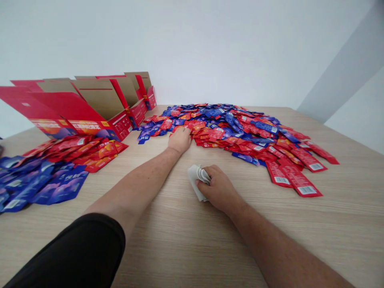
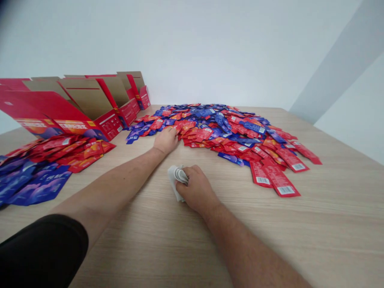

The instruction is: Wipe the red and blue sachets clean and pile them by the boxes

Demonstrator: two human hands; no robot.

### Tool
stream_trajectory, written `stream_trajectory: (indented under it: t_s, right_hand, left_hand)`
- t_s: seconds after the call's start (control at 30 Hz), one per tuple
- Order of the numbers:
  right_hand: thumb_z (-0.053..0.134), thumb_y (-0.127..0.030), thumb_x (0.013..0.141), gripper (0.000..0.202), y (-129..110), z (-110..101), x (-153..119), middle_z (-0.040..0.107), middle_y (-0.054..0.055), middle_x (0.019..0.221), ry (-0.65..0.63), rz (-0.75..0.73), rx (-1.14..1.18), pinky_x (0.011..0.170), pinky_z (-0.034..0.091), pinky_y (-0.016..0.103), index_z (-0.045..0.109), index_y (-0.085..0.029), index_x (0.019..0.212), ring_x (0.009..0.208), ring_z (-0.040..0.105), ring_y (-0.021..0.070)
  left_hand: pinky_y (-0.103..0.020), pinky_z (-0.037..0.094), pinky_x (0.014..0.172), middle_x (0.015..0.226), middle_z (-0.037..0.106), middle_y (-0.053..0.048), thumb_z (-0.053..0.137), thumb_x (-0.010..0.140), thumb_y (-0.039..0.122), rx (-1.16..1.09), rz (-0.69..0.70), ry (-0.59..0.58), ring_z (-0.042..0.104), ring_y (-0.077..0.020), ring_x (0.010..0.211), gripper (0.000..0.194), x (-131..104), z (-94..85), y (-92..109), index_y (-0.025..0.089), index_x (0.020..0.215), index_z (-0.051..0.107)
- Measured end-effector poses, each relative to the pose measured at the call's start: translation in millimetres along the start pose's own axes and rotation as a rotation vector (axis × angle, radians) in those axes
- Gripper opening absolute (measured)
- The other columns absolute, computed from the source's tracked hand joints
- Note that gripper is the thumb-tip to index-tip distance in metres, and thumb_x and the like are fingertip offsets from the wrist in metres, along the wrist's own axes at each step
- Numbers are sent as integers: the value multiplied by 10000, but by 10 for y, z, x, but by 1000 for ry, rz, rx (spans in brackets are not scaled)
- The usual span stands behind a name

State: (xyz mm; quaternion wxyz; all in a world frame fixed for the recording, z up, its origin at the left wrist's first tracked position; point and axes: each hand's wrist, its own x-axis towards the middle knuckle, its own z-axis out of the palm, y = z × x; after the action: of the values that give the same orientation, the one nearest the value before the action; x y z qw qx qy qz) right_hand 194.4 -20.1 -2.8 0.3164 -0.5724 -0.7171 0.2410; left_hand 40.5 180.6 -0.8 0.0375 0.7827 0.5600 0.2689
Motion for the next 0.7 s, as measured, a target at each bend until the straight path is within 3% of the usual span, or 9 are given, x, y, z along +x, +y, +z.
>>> stream_trajectory:
  t_s: [0.1, 0.2, 0.37, 0.43, 0.53, 0.6, 0.7]
  right_hand:
    - [731, -173, 847, 68, 1, -9, 5, 660, 44, 941, 1, -4, 3, 839, 463, 312, 717, -196, 910, 927, 617, 206]
    - [737, -188, 839, 65, 7, -15, 14, 669, 42, 928, 25, -6, 8, 828, 462, 309, 718, -199, 900, 903, 616, 204]
    - [732, -241, 814, 53, 30, -13, 22, 680, 29, 860, 122, 7, 38, 763, 484, 308, 710, -211, 852, 801, 624, 203]
    - [699, -285, 835, 85, 26, -33, 18, 690, 41, 878, 212, 23, 49, 774, 503, 328, 706, -217, 886, 827, 642, 226]
    - [625, -370, 895, 220, -5, -105, 3, 713, 104, 1060, 381, 36, 51, 901, 517, 399, 693, -212, 1033, 1024, 650, 290]
    - [611, -402, 901, 287, -34, -159, -10, 707, 136, 1160, 459, 9, 48, 978, 498, 446, 678, -209, 1102, 1122, 625, 322]
    - [630, -386, 862, 260, -68, -202, -28, 713, 141, 1128, 500, -61, 50, 1008, 484, 472, 668, -211, 1051, 1114, 622, 330]
  left_hand:
    - [-470, 404, 1149, 1230, 662, -193, 537, 939, 195, -113, -61, 78, 575, -342, 1292, 126, -97, -191, -29, 184, 982, 654]
    - [-457, 435, 1117, 1054, 683, -132, 598, 886, 194, -275, -193, 156, 614, -316, 1184, 64, -306, -409, -83, 224, 833, 576]
    - [-390, 585, 797, 758, 600, -23, 598, 809, 193, -703, -534, 217, 674, -237, 844, 123, -847, -599, -69, 242, 779, 489]
    - [-378, 607, 688, 732, 588, -3, 555, 811, 186, -925, -660, 191, 681, -212, 731, 121, -1083, -637, 25, 245, 830, 451]
    - [-403, 642, 658, 817, 678, -38, 555, 816, 160, -1222, -760, 90, 719, -212, 728, 163, -1418, -718, 245, 237, 905, 443]
    - [-423, 656, 665, 891, 725, -81, 554, 852, 158, -1363, -781, -4, 733, -215, 738, 132, -1607, -776, 401, 222, 938, 476]
    - [-446, 665, 705, 950, 748, -107, 557, 909, 168, -1550, -749, -128, 750, -223, 784, 63, -1806, -815, 564, 210, 931, 514]
